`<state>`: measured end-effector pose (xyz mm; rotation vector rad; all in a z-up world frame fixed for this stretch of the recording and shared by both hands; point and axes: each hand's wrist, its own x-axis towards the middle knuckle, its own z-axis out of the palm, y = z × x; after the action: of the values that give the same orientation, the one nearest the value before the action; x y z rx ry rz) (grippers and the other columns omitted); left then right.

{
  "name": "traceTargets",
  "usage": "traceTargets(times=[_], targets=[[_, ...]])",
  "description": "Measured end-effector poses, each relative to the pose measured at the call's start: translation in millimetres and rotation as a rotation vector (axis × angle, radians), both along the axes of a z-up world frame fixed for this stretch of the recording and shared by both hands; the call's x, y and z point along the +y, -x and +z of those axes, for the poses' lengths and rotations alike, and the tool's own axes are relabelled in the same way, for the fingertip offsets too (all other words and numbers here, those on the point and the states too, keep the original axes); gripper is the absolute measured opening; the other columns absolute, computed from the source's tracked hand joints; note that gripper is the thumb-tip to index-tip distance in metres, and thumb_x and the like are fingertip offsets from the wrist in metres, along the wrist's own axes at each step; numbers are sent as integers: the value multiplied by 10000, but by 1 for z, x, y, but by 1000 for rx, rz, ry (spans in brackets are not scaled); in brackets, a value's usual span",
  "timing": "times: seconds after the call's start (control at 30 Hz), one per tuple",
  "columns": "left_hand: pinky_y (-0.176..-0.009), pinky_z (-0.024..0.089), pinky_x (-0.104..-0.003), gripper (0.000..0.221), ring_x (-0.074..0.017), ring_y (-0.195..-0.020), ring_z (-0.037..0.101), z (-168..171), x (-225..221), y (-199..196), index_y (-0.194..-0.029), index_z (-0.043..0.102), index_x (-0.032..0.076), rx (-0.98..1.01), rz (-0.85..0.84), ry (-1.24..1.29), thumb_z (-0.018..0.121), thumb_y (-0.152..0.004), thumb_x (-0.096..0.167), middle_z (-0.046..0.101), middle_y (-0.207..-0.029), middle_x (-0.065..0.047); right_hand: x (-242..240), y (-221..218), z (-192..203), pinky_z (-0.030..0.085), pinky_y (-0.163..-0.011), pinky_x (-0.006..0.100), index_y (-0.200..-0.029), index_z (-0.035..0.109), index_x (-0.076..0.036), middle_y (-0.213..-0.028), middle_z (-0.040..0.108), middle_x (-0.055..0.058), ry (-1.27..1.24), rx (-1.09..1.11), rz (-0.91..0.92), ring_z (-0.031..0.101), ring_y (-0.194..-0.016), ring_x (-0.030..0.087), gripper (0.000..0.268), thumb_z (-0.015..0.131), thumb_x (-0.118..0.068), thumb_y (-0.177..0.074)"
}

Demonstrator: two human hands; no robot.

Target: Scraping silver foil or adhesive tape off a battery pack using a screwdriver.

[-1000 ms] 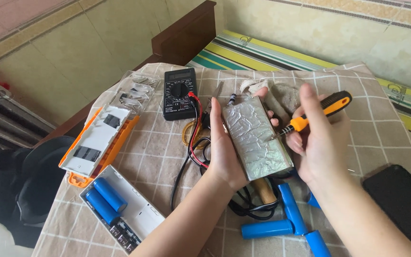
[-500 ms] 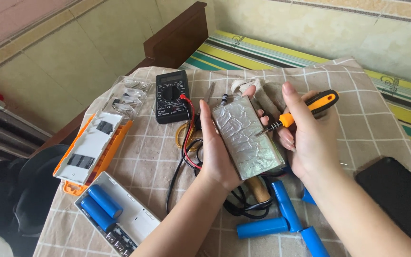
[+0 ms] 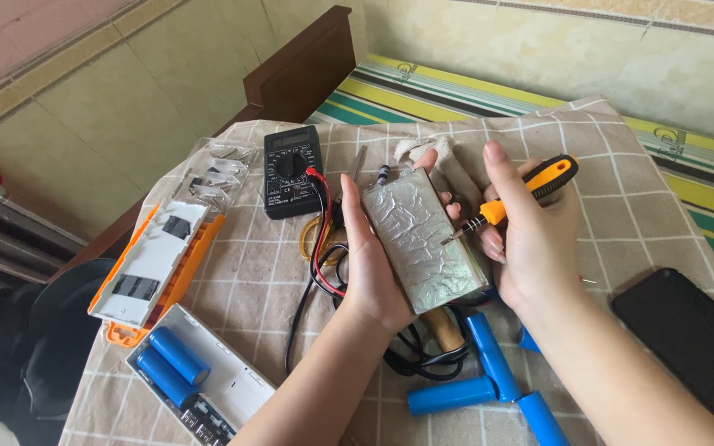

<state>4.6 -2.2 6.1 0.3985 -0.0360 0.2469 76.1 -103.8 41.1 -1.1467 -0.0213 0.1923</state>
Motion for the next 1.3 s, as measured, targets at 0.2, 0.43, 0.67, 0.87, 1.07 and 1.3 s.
traceTargets(times=[0.2, 0.43, 0.67, 0.87, 1.07, 1.3], targets=[[-801, 572, -382, 852, -211, -839, 697, 7, -2, 1, -1422, 585, 158, 70, 14, -22, 383, -934, 827, 695, -895, -117, -1, 0, -2, 247, -312, 192, -798, 544, -172, -695, 620, 55, -28, -95, 15, 451, -444, 72, 341, 796, -397, -844], [-817, 567, -399, 874, -211, -833, 696, 9, -4, -1, -1387, 622, 159, 122, 50, -58, 357, -918, 848, 697, -883, -112, -1, 1, -7, 260, -307, 199, -842, 519, -153, -647, 584, 67, -111, -143, -4, 590, -543, 93, 380, 840, -352, -803], [-837, 570, -442, 858, -221, -844, 694, 7, -3, 0, -1385, 621, 177, 115, 20, -42, 351, -930, 852, 695, -890, -112, 1, 8, -2, 263, -309, 214, -796, 510, -161, -632, 585, 97, -84, -136, 3, 456, -428, 100, 338, 839, -226, -838], [-818, 567, -418, 861, -232, -842, 695, 7, -3, 0, -1384, 626, 202, 139, 19, -61, 334, -920, 865, 700, -899, -116, 0, 8, -2, 296, -347, 207, -863, 476, -141, -650, 588, 89, -34, -146, -74, 536, -515, 89, 381, 846, -231, -855], [-802, 573, -414, 865, -209, -830, 687, 7, -3, -1, -1383, 632, 202, 149, 23, -39, 348, -912, 869, 686, -904, -99, 0, 10, -2, 320, -336, 203, -858, 497, -142, -657, 594, 87, -39, -166, -70, 582, -545, 96, 383, 862, -256, -827], [-790, 573, -416, 858, -204, -828, 686, 6, -2, -1, -1385, 627, 193, 139, 19, -32, 356, -918, 861, 674, -899, -90, -1, 12, 0, 338, -311, 229, -797, 524, -107, -662, 626, 114, 11, -239, -49, 503, -418, 116, 360, 843, -266, -850]])
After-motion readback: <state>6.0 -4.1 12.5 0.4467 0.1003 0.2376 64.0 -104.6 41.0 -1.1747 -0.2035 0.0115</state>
